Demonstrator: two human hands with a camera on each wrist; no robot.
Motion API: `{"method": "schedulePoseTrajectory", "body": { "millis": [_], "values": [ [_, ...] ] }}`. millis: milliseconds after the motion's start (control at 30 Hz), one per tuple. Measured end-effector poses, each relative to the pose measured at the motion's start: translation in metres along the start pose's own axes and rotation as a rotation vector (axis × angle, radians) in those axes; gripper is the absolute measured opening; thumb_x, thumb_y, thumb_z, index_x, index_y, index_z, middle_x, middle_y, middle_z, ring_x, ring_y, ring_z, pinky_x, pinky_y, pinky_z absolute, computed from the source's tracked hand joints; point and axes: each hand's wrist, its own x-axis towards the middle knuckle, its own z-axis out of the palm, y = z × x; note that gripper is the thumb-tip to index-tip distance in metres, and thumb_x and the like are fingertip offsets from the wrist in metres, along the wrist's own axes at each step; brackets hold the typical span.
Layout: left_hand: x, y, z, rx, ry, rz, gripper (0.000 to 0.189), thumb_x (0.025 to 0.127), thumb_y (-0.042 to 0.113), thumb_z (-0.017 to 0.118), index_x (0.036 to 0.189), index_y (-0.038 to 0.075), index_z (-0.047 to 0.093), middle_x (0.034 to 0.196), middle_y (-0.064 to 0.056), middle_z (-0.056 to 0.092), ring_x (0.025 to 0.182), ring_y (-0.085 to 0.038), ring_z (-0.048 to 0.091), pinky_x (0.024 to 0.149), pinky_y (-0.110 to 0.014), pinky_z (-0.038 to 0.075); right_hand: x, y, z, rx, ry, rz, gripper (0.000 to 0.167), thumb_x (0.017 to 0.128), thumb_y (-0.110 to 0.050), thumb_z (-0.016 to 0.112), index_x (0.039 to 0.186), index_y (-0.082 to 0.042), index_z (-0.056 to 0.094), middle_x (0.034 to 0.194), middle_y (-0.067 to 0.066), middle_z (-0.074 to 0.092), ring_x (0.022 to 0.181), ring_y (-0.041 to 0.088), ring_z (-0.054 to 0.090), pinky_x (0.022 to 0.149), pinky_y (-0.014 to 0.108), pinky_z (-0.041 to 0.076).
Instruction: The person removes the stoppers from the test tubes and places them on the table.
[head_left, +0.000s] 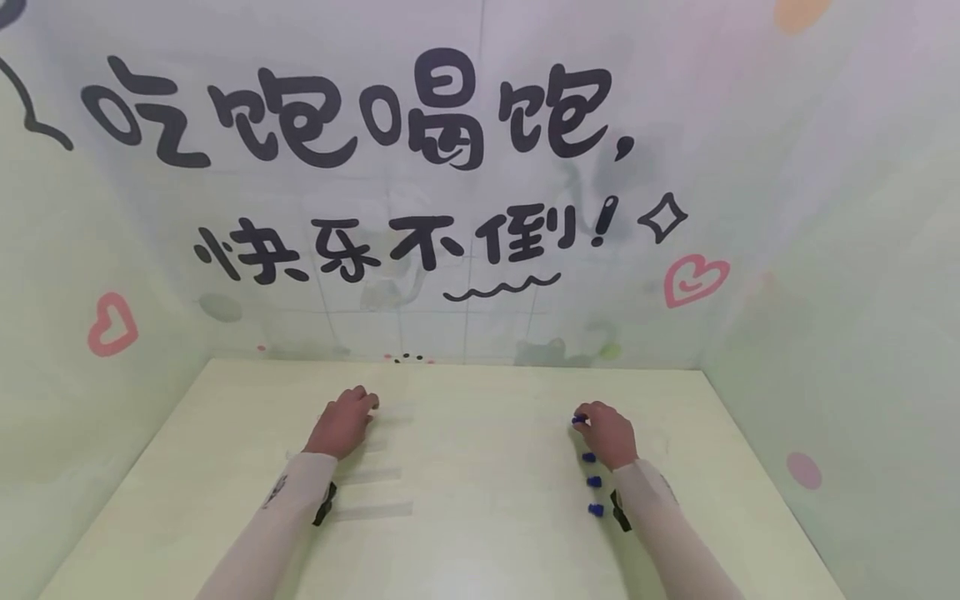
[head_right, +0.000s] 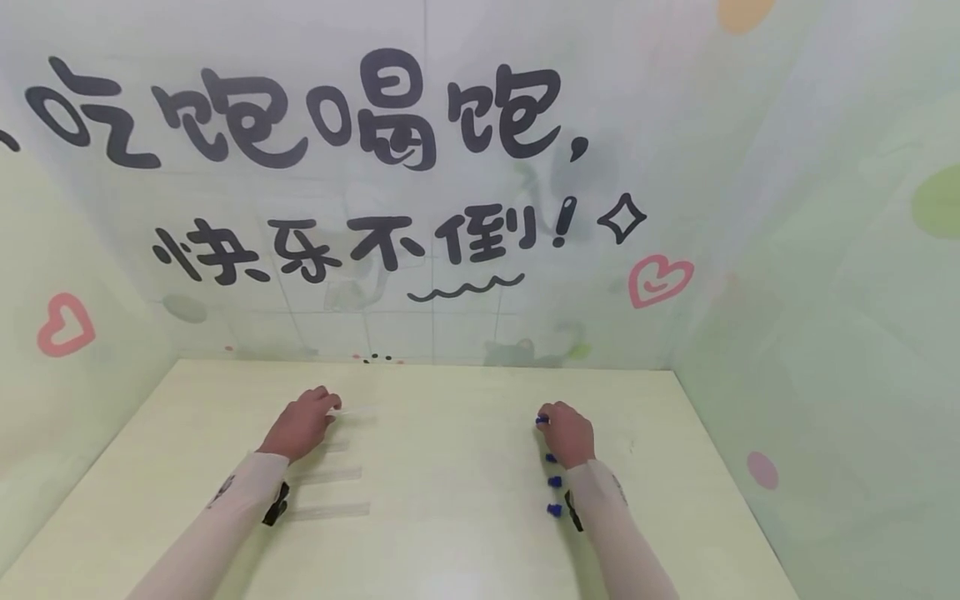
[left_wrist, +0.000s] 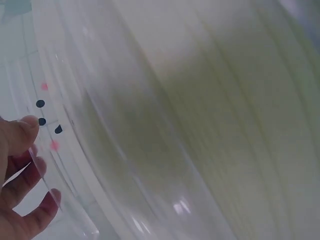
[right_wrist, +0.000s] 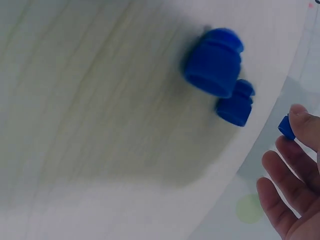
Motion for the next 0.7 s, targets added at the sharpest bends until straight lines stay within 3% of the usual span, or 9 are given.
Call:
{"method": "schedulePoseTrajectory", "body": {
  "millis": [200,467,700],
  "values": [
    [-0.004,-0.012,0.002,-0.021,-0.041,0.0,0.015,0.08,-0.002,0.07,0.091,0.006,0.063,0.083,-0.007,0.056,0.076,-0.026,0.057,0.06,-0.038,0.048,0.0,0.007,0.004,-0.002,-0.023,0.026,0.008,0.081,-0.011,0.074,0.089,-0.008,0.072,0.085,0.006,0.069,0.073,0.021,0.065,0.061,0.036,0.051],
    [-0.011,-0.019,0.007,-0.064,-0.211,-0.057,0.012,0.086,-0.004,0.062,0.092,0.006,0.062,0.083,-0.004,0.056,0.071,-0.019,0.054,0.064,-0.035,0.048,-0.001,0.016,0.01,0.01,-0.099,0.062,0.006,0.082,-0.011,0.071,0.087,-0.01,0.073,0.087,0.005,0.07,0.073,0.018,0.065,0.062,0.036,0.052],
    [-0.007,-0.023,-0.002,-0.053,-0.243,-0.083,0.011,0.086,-0.003,0.061,0.092,0.006,0.06,0.085,-0.007,0.057,0.073,-0.025,0.056,0.063,-0.044,0.049,0.002,0.021,0.015,0.016,-0.141,0.073,0.008,0.082,-0.01,0.07,0.089,-0.009,0.072,0.086,0.005,0.069,0.072,0.017,0.063,0.063,0.036,0.052]
  ]
}}
